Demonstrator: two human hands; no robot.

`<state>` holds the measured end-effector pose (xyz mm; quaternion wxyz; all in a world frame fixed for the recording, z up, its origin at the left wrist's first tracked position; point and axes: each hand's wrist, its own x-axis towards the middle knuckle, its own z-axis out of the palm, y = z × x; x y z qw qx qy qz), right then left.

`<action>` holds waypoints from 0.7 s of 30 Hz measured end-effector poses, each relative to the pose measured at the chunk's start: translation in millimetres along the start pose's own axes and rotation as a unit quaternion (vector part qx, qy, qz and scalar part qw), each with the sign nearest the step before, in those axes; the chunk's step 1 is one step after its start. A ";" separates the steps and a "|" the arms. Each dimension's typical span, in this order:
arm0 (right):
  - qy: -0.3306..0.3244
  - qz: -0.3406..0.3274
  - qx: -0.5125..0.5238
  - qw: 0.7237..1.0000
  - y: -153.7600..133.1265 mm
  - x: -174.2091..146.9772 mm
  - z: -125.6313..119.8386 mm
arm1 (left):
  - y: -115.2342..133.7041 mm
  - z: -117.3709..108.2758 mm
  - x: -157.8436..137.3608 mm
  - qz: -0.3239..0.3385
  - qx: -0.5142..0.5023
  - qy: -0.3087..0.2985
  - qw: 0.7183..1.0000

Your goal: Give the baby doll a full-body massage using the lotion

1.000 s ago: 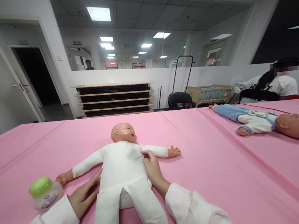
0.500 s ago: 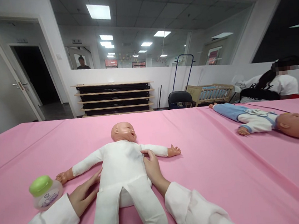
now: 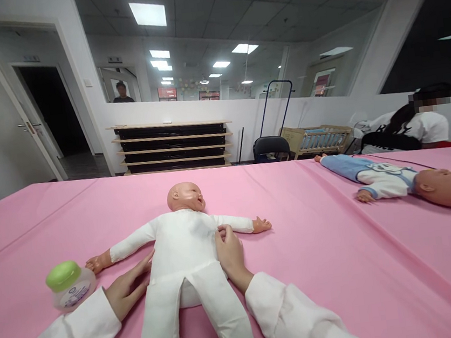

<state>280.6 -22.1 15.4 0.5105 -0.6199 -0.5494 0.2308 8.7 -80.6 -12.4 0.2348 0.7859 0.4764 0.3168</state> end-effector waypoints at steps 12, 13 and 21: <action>-0.125 0.002 0.117 0.985 3.5 5.4 3.8 | 12.4 -4.4 3.5 0.001 -0.014 0.005 1.000; -0.126 0.001 0.129 0.984 3.6 5.8 4.0 | 12.5 -4.8 4.1 0.002 -0.015 0.002 1.000; -0.094 0.002 0.183 0.979 0.6 5.9 1.8 | 5.8 -2.0 7.4 0.012 -0.021 0.001 1.000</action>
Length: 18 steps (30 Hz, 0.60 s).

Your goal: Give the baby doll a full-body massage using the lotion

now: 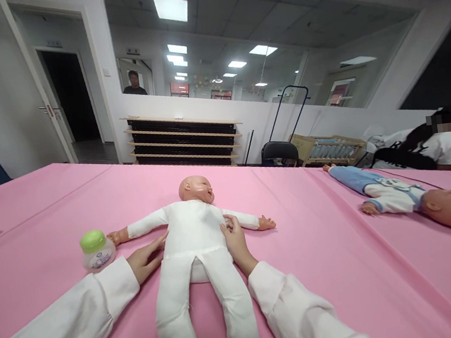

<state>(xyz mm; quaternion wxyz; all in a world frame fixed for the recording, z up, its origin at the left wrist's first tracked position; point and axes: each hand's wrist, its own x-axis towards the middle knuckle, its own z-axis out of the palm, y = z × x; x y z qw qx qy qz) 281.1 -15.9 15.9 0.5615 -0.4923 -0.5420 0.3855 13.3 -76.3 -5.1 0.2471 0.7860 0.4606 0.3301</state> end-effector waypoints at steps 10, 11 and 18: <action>0.009 -0.005 -0.083 0.996 -3.3 -3.7 -4.4 | -3.2 1.5 1.1 -0.011 0.006 0.004 1.000; -0.005 -0.010 -0.072 0.997 -2.1 -3.7 -4.3 | -4.0 1.8 1.2 -0.013 0.008 0.004 1.000; -0.029 -0.015 -0.014 0.999 5.6 -0.9 -5.6 | -2.8 0.7 1.3 -0.013 0.002 -0.007 1.000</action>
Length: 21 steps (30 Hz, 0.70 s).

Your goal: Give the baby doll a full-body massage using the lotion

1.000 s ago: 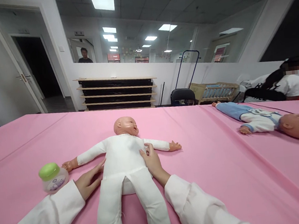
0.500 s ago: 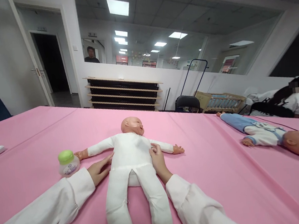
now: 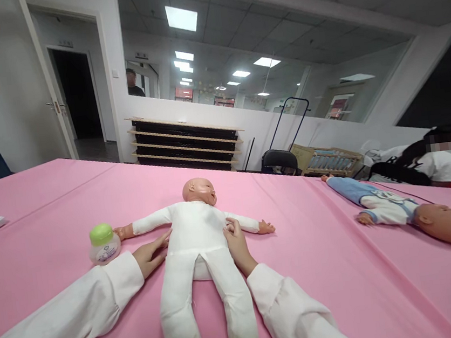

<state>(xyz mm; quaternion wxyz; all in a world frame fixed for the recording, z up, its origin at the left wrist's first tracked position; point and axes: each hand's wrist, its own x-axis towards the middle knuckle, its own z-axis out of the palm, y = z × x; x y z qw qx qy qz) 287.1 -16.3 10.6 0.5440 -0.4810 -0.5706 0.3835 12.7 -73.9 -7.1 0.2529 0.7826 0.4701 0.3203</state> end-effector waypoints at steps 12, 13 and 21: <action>0.027 0.028 -0.012 0.999 -5.0 -2.9 -1.0 | -0.4 0.7 -0.1 0.006 -0.011 0.005 1.000; 0.032 0.031 -0.006 0.999 -5.7 -3.3 -0.9 | -1.0 1.0 0.0 0.007 -0.010 0.007 1.000; -0.010 0.025 0.042 0.999 -4.6 -3.5 1.2 | -0.7 1.0 0.3 0.006 -0.008 0.005 1.000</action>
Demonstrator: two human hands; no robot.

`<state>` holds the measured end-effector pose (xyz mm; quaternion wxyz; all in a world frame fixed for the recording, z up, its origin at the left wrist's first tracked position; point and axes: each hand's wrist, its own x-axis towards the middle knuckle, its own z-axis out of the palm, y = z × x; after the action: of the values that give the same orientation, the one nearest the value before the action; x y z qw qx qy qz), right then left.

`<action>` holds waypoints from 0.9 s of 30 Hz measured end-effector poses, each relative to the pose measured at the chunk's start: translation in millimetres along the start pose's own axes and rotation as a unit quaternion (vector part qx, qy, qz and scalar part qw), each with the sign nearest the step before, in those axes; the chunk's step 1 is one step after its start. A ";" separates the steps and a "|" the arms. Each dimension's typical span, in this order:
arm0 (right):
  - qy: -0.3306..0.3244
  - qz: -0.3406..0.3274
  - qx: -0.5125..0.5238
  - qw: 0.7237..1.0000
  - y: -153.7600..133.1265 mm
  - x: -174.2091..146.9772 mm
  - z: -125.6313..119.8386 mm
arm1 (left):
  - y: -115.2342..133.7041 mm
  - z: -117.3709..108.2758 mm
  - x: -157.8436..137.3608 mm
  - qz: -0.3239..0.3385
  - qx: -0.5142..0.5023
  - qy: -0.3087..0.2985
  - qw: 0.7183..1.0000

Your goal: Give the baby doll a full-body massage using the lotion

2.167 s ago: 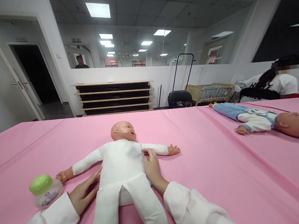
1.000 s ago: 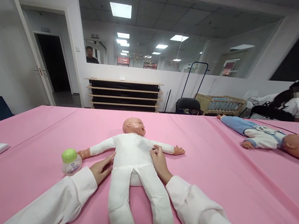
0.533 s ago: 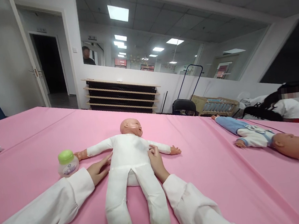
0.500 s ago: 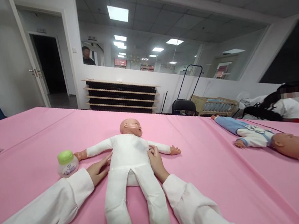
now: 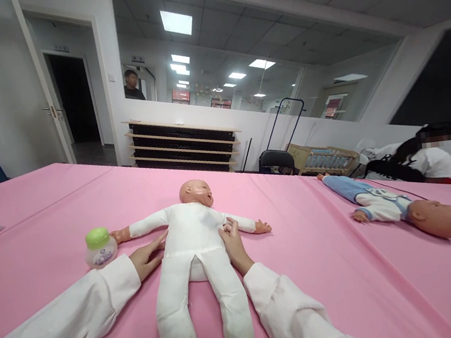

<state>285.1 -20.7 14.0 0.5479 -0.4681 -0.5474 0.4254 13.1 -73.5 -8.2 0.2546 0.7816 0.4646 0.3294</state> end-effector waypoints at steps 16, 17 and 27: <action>0.008 -0.015 -0.014 1.000 4.1 4.1 -0.1 | -0.2 -0.4 1.3 -0.006 0.017 -0.007 1.000; 0.005 -0.016 -0.015 1.000 4.2 4.2 0.1 | -0.3 -0.4 1.3 -0.006 0.016 -0.007 1.000; 0.056 -0.027 -0.108 0.992 -5.6 -6.0 1.5 | 8.0 -2.8 -0.8 -0.005 0.007 -0.002 1.000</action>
<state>283.1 -27.6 18.2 0.5351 -0.5327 -0.5713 0.3217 15.2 -77.5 -1.0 0.2514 0.7817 0.4705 0.3231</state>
